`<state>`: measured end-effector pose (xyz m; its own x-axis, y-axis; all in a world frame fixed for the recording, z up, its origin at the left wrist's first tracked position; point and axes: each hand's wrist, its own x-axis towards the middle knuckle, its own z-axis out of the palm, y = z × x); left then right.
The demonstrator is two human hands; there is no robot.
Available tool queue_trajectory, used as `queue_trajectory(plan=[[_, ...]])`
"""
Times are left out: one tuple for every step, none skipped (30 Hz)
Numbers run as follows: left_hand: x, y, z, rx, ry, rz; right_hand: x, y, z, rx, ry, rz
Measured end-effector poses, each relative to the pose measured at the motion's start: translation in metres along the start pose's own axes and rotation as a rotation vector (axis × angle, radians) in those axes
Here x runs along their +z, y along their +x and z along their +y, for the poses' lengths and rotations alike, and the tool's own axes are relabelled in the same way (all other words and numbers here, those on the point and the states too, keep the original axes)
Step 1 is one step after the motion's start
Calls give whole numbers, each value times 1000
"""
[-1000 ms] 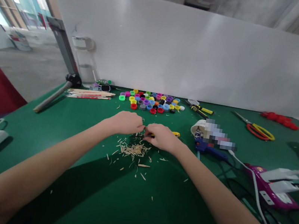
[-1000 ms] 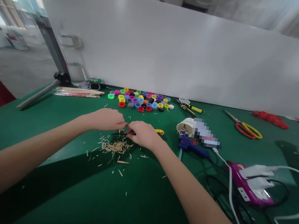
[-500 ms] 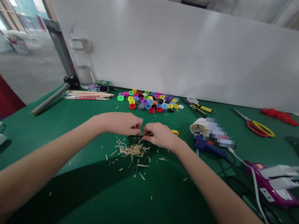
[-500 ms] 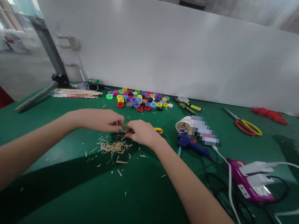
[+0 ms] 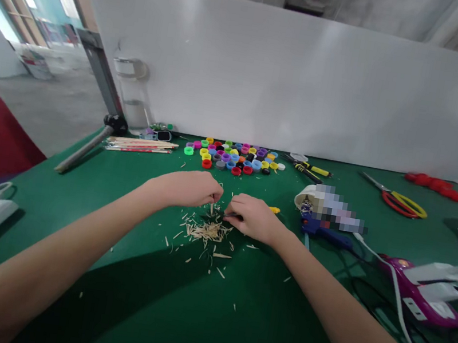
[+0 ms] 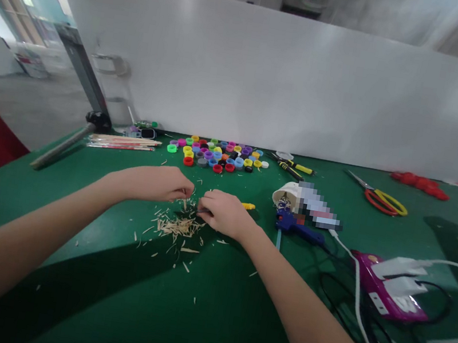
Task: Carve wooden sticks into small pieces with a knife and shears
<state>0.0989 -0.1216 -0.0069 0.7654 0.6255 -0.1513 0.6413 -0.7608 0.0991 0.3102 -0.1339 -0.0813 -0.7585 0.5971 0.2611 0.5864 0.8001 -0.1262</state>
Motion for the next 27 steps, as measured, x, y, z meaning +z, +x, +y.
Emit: queue_trajectory(plan=[[1, 0, 1, 6, 18, 7, -1, 0, 0, -16, -17, -13], [2, 1, 2, 9, 34, 11, -2, 0, 0, -38, -42, -28], [3, 1, 3, 6, 48, 13, -3, 0, -1, -64, -78, -42], [3, 1, 3, -1, 61, 14, -4, 0, -4, -90, -123, -50], [4, 2, 3, -10, 69, 16, -5, 1, -6, -113, -172, -52], [5, 2, 3, -18, 74, 18, -6, 1, -10, -132, -222, -51], [5, 2, 3, -24, 78, 19, -6, 1, -14, -147, -265, -51], [5, 3, 3, -28, 80, 18, -7, 2, -17, -160, -297, -54], [5, 3, 3, -31, 78, 14, -7, 2, -20, -172, -314, -58], [6, 3, 2, -33, 74, 10, -7, 2, -22, -182, -320, -61], [6, 3, 2, -33, 67, 6, -7, 3, -23, -190, -318, -63], [6, 4, 1, -34, 58, 3, -7, 3, -23, -193, -314, -61], [6, 4, 0, -32, 49, 1, -7, 3, -22, -189, -310, -56], [6, 4, -1, -29, 41, 2, -7, 2, -21, -183, -307, -53], [6, 4, -2, -24, 36, 5, -7, 2, -18, -175, -304, -51], [6, 4, -2, -18, 32, 9, -8, 1, -16, -167, -301, -48], [6, 4, -3, -14, 29, 11, -8, 0, -14, -158, -297, -42], [6, 5, -3, -12, 26, 10, -9, -1, -12, -149, -294, -31], [6, 5, -3, -13, 23, 8, -9, -1, -11, -143, -294, -20], [5, 4, -3, -18, 23, 4, -9, -2, -10, -136, -296, -8], [4, 4, -2, -24, 26, -1, -9, -2, -11, -129, -302, 1], [4, 4, -1, -33, 32, -6, -9, -2, -11, -125, -309, 4], [3, 4, 0, -42, 37, -11, -9, -1, -12, -124, -317, 3], [2, 4, 1, -49, 42, -16, -9, -1, -13, -125, -325, -2], [2, 4, 2, -53, 45, -22, -8, -1, -14, -124, -330, -6], [2, 4, 2, -53, 44, -25, -8, -1, -15, -123, -334, -10], [2, 4, 2, -48, 43, -25, -8, 0, -15, -121, -334, -13]])
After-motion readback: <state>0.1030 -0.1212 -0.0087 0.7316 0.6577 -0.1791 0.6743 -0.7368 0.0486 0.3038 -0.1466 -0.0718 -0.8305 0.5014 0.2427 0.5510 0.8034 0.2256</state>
